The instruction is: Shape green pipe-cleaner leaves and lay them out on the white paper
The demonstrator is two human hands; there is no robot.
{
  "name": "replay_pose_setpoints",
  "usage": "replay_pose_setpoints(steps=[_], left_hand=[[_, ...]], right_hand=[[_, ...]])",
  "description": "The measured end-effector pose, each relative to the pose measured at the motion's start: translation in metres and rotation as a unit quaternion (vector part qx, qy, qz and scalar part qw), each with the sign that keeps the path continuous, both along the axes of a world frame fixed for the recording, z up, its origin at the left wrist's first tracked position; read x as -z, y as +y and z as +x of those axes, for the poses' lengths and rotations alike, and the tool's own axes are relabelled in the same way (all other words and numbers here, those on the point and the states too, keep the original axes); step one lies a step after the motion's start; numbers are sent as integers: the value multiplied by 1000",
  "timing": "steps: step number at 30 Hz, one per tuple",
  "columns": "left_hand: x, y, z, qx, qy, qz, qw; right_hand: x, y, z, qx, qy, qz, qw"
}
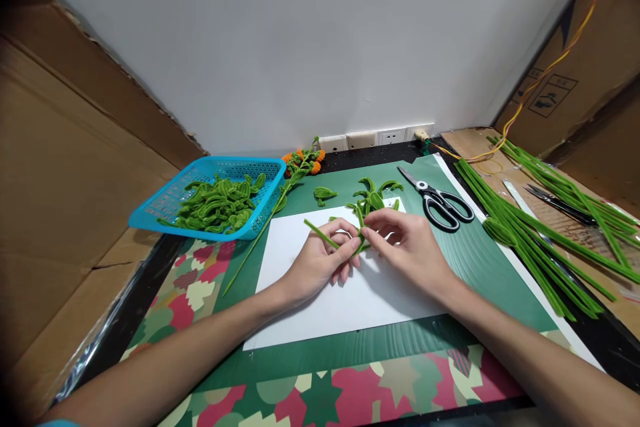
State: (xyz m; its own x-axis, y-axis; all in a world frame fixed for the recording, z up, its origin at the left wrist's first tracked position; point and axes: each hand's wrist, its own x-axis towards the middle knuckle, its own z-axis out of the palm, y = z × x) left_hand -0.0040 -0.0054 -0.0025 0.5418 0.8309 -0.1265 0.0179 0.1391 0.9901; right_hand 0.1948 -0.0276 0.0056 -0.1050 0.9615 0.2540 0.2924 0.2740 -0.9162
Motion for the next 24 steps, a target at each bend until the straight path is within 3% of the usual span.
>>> replay_pose_setpoints(steps=[5,7,11,18,24], left_hand=[[-1,-2,1,-19,32,28,999],[0,-3,1,-16,44,46,998],[3,-3,0,1,53,49,997],[2,-4,1,-13,31,38,999],[2,-4,0,15,38,55,998]], right_hand=[[4,-6,-5,17,-139,120,983],[5,-8,-7,16,-167,136,976],[6,-9,-9,16,-183,126,975],[3,-7,-7,20,-100,77,992],[2,-7,-8,7,-86,68,994]])
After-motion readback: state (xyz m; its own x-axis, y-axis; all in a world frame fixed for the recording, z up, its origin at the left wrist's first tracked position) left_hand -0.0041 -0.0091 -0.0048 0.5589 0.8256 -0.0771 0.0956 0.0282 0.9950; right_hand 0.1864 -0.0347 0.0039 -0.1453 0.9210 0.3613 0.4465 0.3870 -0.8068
